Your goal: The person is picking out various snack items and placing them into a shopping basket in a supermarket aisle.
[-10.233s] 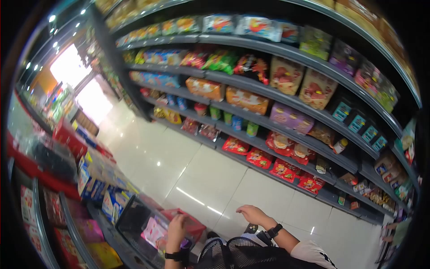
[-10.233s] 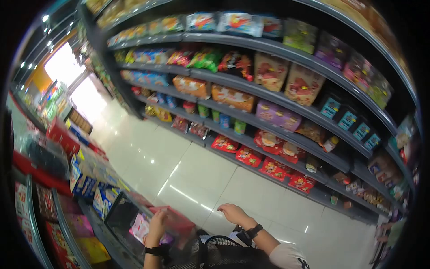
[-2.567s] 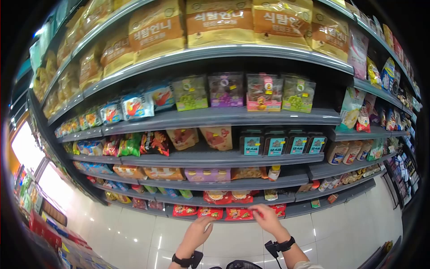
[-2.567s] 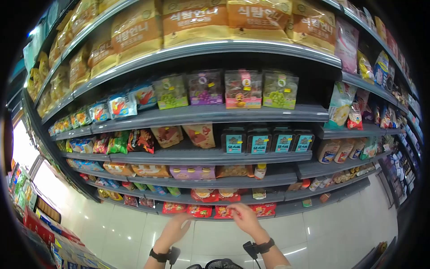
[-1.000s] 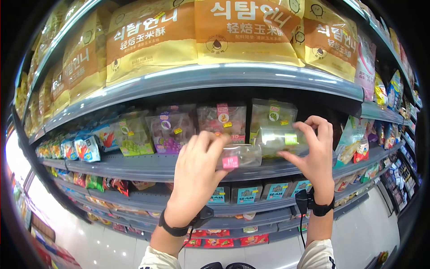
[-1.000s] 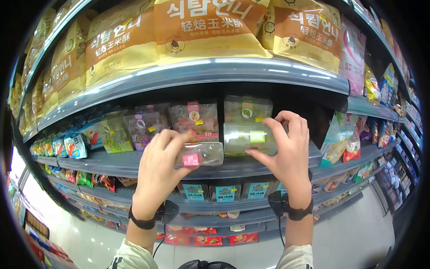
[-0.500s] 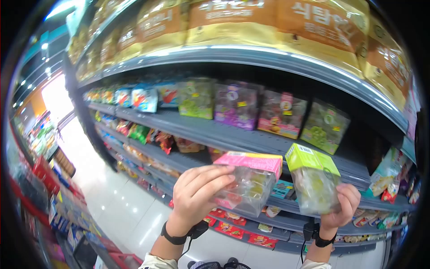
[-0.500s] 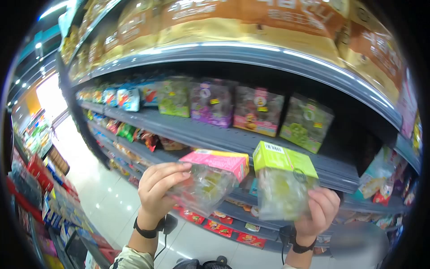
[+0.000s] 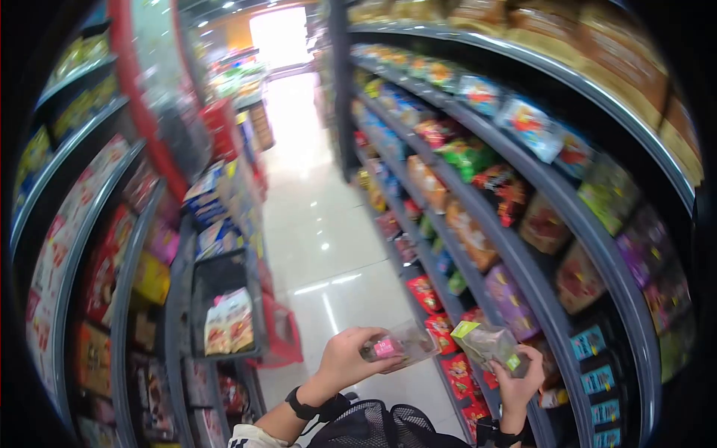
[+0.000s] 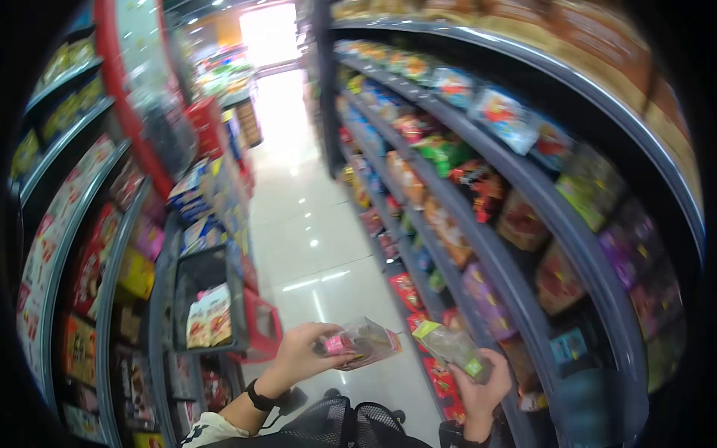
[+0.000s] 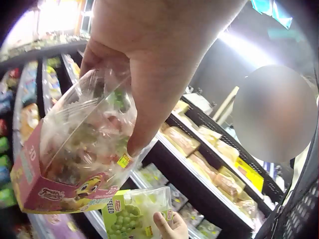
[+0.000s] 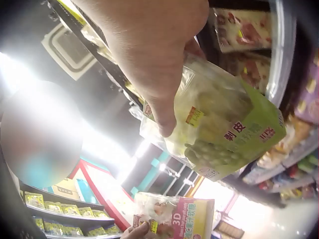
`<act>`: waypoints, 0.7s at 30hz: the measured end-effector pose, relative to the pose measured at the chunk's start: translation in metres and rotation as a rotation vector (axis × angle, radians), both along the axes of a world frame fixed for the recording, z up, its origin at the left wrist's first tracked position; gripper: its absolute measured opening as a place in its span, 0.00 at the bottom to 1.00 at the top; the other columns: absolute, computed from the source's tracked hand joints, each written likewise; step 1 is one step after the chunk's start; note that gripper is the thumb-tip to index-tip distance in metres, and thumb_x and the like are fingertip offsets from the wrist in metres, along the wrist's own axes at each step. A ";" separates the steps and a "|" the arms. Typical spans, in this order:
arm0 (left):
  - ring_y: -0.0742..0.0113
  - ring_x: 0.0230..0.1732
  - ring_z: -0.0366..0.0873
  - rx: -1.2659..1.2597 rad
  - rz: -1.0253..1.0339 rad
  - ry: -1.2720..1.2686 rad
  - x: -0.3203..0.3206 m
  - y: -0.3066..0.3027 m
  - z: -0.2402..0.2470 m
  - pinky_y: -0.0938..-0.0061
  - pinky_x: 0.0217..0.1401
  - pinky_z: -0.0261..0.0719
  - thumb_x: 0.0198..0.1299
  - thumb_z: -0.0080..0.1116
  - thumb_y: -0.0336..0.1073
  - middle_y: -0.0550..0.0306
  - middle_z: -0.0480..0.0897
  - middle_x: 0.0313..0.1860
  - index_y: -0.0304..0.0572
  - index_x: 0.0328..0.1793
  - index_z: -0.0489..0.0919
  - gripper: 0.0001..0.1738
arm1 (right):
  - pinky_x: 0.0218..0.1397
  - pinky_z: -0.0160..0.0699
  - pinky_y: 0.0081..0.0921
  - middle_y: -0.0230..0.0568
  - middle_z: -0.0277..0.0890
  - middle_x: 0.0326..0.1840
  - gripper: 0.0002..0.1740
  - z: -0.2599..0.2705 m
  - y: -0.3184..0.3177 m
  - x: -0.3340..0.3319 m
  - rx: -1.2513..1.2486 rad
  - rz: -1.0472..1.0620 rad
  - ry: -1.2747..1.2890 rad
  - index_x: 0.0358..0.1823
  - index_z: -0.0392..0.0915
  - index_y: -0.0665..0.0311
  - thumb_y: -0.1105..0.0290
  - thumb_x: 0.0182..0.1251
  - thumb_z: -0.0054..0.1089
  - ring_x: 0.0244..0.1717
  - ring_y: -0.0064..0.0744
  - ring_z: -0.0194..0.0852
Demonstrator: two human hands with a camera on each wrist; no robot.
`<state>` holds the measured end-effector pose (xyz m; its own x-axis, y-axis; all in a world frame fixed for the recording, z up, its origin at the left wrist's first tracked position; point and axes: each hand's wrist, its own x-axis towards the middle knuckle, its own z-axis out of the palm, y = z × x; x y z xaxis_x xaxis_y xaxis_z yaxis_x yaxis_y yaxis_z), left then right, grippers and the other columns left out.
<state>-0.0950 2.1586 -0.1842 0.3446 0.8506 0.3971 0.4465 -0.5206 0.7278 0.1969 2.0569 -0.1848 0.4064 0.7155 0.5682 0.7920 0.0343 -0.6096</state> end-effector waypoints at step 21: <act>0.49 0.35 0.82 -0.389 1.058 0.212 -0.271 -0.076 -0.122 0.62 0.39 0.79 0.41 0.73 0.50 0.47 0.84 0.33 0.39 0.44 0.82 0.28 | 0.36 0.77 0.29 0.44 0.79 0.33 0.25 -0.097 0.206 -0.308 -0.536 0.926 0.083 0.40 0.72 0.65 0.64 0.45 0.77 0.32 0.39 0.80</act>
<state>-0.3664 2.0824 -0.3058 -0.5879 0.8064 0.0632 0.6593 0.4324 0.6151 -0.1114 2.2630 -0.2821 -0.3995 0.9128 0.0846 0.5504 0.3127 -0.7742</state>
